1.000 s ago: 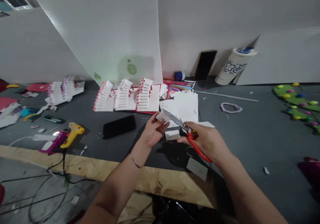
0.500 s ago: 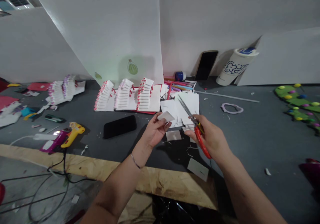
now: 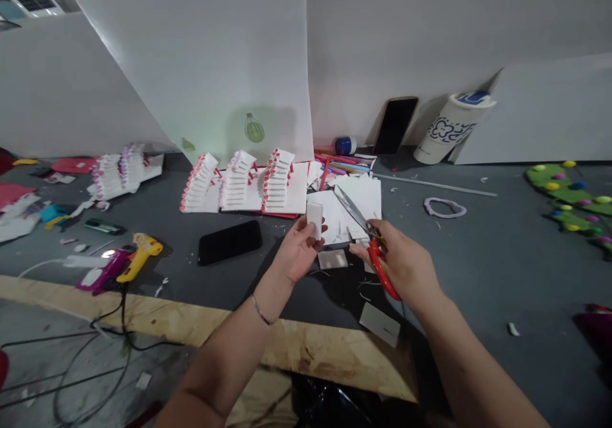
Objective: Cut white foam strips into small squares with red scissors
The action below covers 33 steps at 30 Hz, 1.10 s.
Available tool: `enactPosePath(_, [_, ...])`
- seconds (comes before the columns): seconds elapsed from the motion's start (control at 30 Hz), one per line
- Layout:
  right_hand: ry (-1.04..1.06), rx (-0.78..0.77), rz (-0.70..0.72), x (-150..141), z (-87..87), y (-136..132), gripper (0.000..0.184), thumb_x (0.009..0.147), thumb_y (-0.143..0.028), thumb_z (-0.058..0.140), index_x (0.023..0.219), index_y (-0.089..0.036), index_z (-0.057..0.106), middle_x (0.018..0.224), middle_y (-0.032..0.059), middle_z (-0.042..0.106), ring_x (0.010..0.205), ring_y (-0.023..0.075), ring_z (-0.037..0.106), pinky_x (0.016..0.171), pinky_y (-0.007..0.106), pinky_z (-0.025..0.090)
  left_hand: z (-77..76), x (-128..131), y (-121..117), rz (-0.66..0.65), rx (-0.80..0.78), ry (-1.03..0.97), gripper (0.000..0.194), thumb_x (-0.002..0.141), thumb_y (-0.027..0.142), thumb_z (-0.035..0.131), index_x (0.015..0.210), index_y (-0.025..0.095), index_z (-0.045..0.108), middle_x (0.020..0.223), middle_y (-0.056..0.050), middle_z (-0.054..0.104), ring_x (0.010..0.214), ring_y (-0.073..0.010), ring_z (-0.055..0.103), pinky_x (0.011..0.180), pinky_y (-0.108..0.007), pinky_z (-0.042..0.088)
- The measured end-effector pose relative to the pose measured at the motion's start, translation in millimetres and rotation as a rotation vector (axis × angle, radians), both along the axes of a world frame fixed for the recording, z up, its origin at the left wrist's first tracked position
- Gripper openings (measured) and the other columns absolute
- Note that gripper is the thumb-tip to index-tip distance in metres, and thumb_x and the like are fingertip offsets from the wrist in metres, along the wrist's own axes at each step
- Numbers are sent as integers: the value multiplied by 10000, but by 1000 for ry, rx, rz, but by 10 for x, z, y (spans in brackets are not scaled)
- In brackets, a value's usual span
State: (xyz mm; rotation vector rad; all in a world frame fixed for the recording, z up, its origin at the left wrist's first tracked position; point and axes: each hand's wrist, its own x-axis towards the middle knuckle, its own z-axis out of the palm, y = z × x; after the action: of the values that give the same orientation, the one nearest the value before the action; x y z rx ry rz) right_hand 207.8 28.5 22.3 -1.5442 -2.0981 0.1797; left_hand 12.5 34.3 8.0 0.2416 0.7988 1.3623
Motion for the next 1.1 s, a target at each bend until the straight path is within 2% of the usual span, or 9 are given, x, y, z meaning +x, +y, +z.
enactPosePath(0.1, [-14,-5,12,1,-23,-5,498,901,-612,395,1107,-198,579,793,73,681,606,207,631,497,262,352,-7,7,9,34,10,22,226,699,104,746,846,185,596,788,10,703,713,-103,667,632,-197,486])
enactPosePath(0.27, [-34,-17,56,2,-39,-1,440,898,-563,450,1126,-205,566,814,71,679,640,207,629,520,269,380,-2,22,-3,42,25,74,295,657,128,783,819,178,541,795,-2,690,781,-160,690,669,-252,532])
enactPosePath(0.4, [-40,-3,166,-23,-39,4,408,894,-536,479,1103,-194,559,948,113,674,807,246,636,636,314,450,-6,10,-16,34,15,103,339,613,161,816,776,181,520,657,51,614,597,-93,622,547,-189,490])
enactPosePath(0.57, [-51,2,199,-63,-44,-13,400,883,-520,514,1104,-190,561,934,120,663,873,281,625,693,357,470,17,16,-30,30,41,143,374,584,171,830,802,191,526,666,56,614,572,-72,596,485,-150,439])
enactPosePath(0.87, [-32,-3,190,-61,-19,-22,410,881,-530,512,1089,-181,566,973,137,670,827,270,641,650,341,469,51,70,-62,-27,88,199,451,495,250,896,797,183,566,650,47,643,601,-110,620,489,-188,492])
enactPosePath(1.1, [-27,7,183,-82,15,-44,405,866,-522,527,1085,-192,610,881,107,677,736,242,636,588,307,430,35,72,-59,-56,112,223,372,553,225,866,845,180,640,701,25,668,630,-121,637,512,-199,498])
